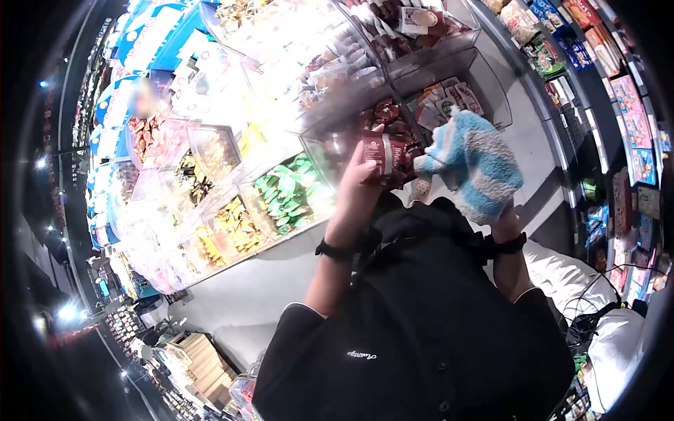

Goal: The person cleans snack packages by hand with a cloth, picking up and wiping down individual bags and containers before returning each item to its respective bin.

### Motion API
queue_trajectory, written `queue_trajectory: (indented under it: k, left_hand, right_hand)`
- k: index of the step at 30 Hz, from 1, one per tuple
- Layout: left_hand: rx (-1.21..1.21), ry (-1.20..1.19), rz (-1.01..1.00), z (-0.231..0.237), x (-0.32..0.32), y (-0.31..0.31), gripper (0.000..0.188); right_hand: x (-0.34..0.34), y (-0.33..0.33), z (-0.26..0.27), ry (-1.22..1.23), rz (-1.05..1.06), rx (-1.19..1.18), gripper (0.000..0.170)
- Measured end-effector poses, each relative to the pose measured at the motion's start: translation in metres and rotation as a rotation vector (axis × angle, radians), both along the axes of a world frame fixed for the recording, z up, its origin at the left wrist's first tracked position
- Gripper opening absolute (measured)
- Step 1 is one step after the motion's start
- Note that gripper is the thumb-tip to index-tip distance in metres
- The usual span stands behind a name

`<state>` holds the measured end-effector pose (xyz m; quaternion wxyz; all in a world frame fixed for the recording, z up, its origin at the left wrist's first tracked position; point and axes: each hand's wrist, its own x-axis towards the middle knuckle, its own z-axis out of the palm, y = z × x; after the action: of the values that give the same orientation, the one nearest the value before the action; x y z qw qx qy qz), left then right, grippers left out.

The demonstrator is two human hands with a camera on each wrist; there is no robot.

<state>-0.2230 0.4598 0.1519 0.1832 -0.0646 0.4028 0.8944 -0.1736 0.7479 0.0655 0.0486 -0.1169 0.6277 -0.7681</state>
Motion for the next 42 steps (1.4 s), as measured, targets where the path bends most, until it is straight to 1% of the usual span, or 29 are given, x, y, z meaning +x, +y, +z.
queue_trajectory:
  k: [1,2,4,5,6,7,9,10,13,14,15,17,18,20,21,22,25,27,28,30,32,33,34,37,38,39,40,41,42]
  left_hand:
    - [0.019,0.036,0.016,0.001,-0.001,0.009,0.064]
    - [-0.078,0.107,0.072,0.0,-0.001,0.02,0.069]
    - [-0.376,0.132,-0.014,-0.014,0.0,0.026,0.064]
    - [-0.511,0.207,0.015,-0.014,0.005,0.038,0.06]
    - [-0.689,0.404,0.035,-0.017,0.003,0.044,0.053]
    - [-0.865,0.603,0.066,-0.018,0.0,0.049,0.046]
    - [-0.978,0.599,0.071,-0.014,0.0,0.05,0.047]
    - [-0.971,0.618,0.097,-0.016,-0.001,0.047,0.05]
    - [-1.035,0.599,0.203,-0.003,-0.003,0.04,0.057]
    - [-1.087,0.671,0.239,0.002,-0.004,0.036,0.058]
    - [-1.157,0.743,0.179,0.0,-0.005,0.032,0.056]
    - [-1.293,0.886,0.055,-0.008,-0.007,0.027,0.054]
    - [-1.279,0.874,0.022,-0.007,-0.005,0.03,0.049]
    - [-1.23,0.836,0.002,-0.014,-0.001,0.026,0.044]
    - [-1.209,0.812,0.003,-0.017,-0.001,0.026,0.043]
    - [-1.111,0.737,0.018,-0.018,0.0,0.025,0.044]
    - [-0.842,0.529,0.082,-0.027,-0.001,0.025,0.049]
    - [-0.509,0.252,0.148,-0.028,0.001,0.028,0.052]
    - [-0.503,0.213,0.122,-0.03,0.0,0.026,0.053]
    - [-0.487,0.135,0.067,-0.036,-0.003,0.017,0.054]
    - [-0.512,0.024,-0.084,-0.036,-0.004,0.007,0.053]
    - [-0.524,-0.03,-0.159,-0.034,-0.005,0.004,0.052]
    - [-0.587,-0.023,-0.17,-0.03,-0.006,0.003,0.048]
    - [-0.469,-0.025,-0.049,-0.036,-0.002,0.005,0.042]
    - [-0.383,0.041,-0.021,-0.037,-0.003,0.003,0.04]
    - [-0.395,0.01,0.044,-0.028,-0.002,0.002,0.039]
    - [-0.465,0.015,0.121,-0.044,-0.004,-0.003,0.039]
    - [-0.535,0.012,0.199,-0.05,-0.005,-0.004,0.038]
    - [-0.629,-0.027,0.246,-0.054,-0.004,-0.004,0.042]
  right_hand:
    - [-0.009,-0.004,-0.011,0.175,0.083,0.078,0.048]
    - [-0.018,-0.013,-0.015,0.274,0.126,0.131,0.044]
    - [-0.032,-0.046,-0.002,0.218,0.113,0.137,0.041]
    - [-0.033,-0.061,0.002,-0.035,0.113,-0.077,0.04]
    - [-0.033,-0.077,0.007,-0.279,0.062,-0.316,0.04]
    - [-0.036,-0.085,0.015,-0.584,0.047,-0.658,0.041]
    - [-0.042,-0.078,0.028,-0.423,0.123,-0.42,0.039]
    - [-0.045,-0.074,0.034,-0.337,0.149,-0.306,0.038]
    - [-0.043,-0.069,0.018,-0.414,0.186,-0.453,0.045]
    - [-0.042,-0.065,0.024,-0.134,0.183,-0.173,0.048]
    - [-0.041,-0.063,0.032,0.145,0.172,0.108,0.05]
    - [-0.039,-0.07,0.039,0.017,0.17,-0.082,0.05]
    - [-0.039,-0.073,0.043,-0.05,0.17,-0.177,0.05]
    - [-0.043,-0.073,0.051,-0.02,0.182,-0.148,0.046]
    - [-0.044,-0.071,0.058,-0.011,0.16,0.009,0.045]
    - [-0.044,-0.07,0.064,-0.003,0.143,0.166,0.046]
    - [-0.044,-0.07,0.04,-0.056,0.166,-0.108,0.049]
    - [-0.048,-0.073,0.035,-0.086,0.225,-0.349,0.048]
    - [-0.049,-0.075,0.03,-0.11,0.249,-0.48,0.047]
    - [-0.05,-0.075,0.019,-0.059,0.222,-0.4,0.045]
    - [-0.049,-0.07,0.009,0.091,0.123,0.019,0.045]
    - [-0.049,-0.07,0.006,0.066,0.111,0.005,0.045]
    - [-0.049,-0.069,0.004,0.04,0.1,-0.007,0.047]
    - [-0.051,-0.06,-0.023,-0.017,0.092,0.017,0.054]
    - [-0.054,-0.059,-0.019,-0.026,0.097,0.056,0.054]
    - [-0.055,-0.059,-0.015,-0.034,0.103,0.095,0.055]
    - [-0.055,-0.053,-0.006,0.064,0.04,0.219,0.057]
    - [-0.053,-0.053,-0.007,-0.011,0.071,0.035,0.053]
    - [-0.054,-0.051,-0.012,0.042,0.07,0.098,0.052]
